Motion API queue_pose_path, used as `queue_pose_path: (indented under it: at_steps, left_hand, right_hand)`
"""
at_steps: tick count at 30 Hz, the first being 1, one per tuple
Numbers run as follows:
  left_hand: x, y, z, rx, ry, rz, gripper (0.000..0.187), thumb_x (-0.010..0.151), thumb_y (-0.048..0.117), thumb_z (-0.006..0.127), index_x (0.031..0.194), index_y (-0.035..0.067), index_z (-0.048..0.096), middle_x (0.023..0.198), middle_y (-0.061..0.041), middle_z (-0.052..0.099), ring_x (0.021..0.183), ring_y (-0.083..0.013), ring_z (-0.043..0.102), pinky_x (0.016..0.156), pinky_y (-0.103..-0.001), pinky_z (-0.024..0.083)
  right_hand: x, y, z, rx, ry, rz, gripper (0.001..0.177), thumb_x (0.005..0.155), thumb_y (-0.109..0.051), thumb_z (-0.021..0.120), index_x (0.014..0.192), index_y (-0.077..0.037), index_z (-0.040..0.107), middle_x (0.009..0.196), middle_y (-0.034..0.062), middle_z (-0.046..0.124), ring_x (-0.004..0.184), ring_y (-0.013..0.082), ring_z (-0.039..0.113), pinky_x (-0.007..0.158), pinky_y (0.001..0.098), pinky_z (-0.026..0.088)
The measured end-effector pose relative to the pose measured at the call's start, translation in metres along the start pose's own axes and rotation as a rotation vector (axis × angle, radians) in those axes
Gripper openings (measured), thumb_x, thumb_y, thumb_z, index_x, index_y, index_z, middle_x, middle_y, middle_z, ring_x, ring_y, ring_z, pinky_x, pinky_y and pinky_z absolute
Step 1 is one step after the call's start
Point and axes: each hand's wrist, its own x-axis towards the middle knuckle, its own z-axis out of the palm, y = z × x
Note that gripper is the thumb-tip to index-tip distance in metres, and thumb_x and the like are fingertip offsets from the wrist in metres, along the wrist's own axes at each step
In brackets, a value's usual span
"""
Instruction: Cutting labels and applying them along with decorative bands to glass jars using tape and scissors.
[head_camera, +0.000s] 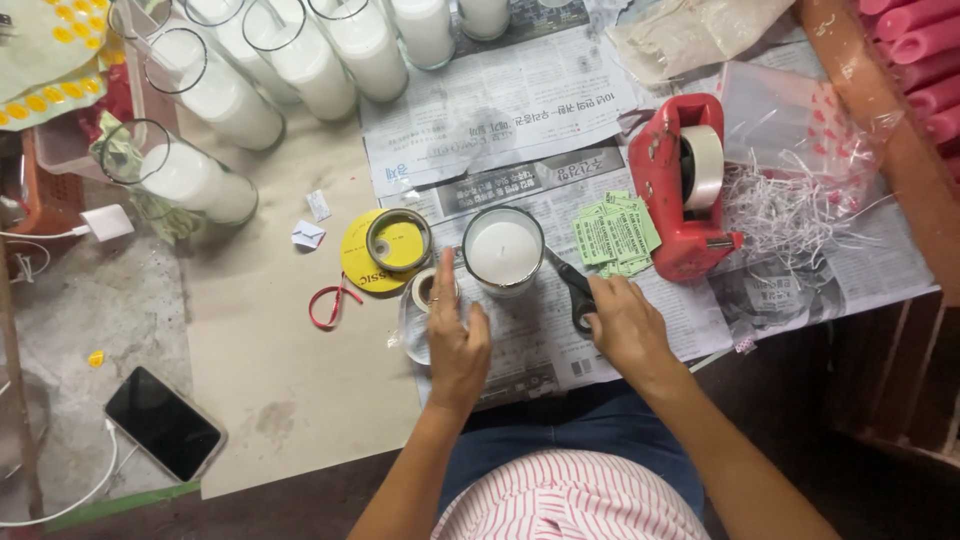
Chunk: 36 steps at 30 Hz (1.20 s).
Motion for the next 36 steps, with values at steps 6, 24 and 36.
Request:
queue_pose_path:
  at_steps: [6, 24, 36]
  left_hand:
    - [-0.003, -0.029, -0.012, 0.064, 0.007, 0.043, 0.069, 0.083, -0.008, 0.051, 0.151, -0.007, 0.039, 0.146, -0.029, 0.051, 0.138, -0.0457, 0.046, 0.115, -0.052, 0.037]
    - [-0.026, -0.102, -0.049, 0.652, 0.106, 0.012, 0.095, 0.079, 0.051, 0.082, 0.150, -0.001, 0.045, 0.139, -0.024, 0.055, 0.131, -0.0449, 0.047, 0.107, -0.064, 0.036]
    - [-0.017, -0.094, -0.054, 0.588, 0.106, 0.160, 0.054, 0.080, 0.030, 0.085, 0.126, 0.007, 0.068, 0.124, -0.013, 0.063, 0.122, -0.0335, 0.055, 0.104, -0.047, 0.044]
  right_hand:
    - [-0.023, 0.006, -0.013, 0.043, 0.214, -0.094, 0.044, 0.085, -0.024, 0.077, 0.126, -0.013, 0.066, 0.101, 0.0091, 0.066, 0.101, 0.0297, 0.065, 0.086, 0.0391, 0.055]
    - [0.032, -0.010, 0.035, -0.087, 0.209, -0.080, 0.050, 0.088, -0.029, 0.067, 0.135, -0.017, 0.059, 0.098, 0.0069, 0.063, 0.097, 0.0301, 0.060, 0.077, 0.0443, 0.048]
    - [-0.027, 0.026, 0.006, -0.126, 0.177, -0.047, 0.027, 0.084, -0.037, 0.074, 0.109, -0.027, 0.070, 0.089, -0.0027, 0.065, 0.096, 0.0230, 0.064, 0.085, 0.0401, 0.050]
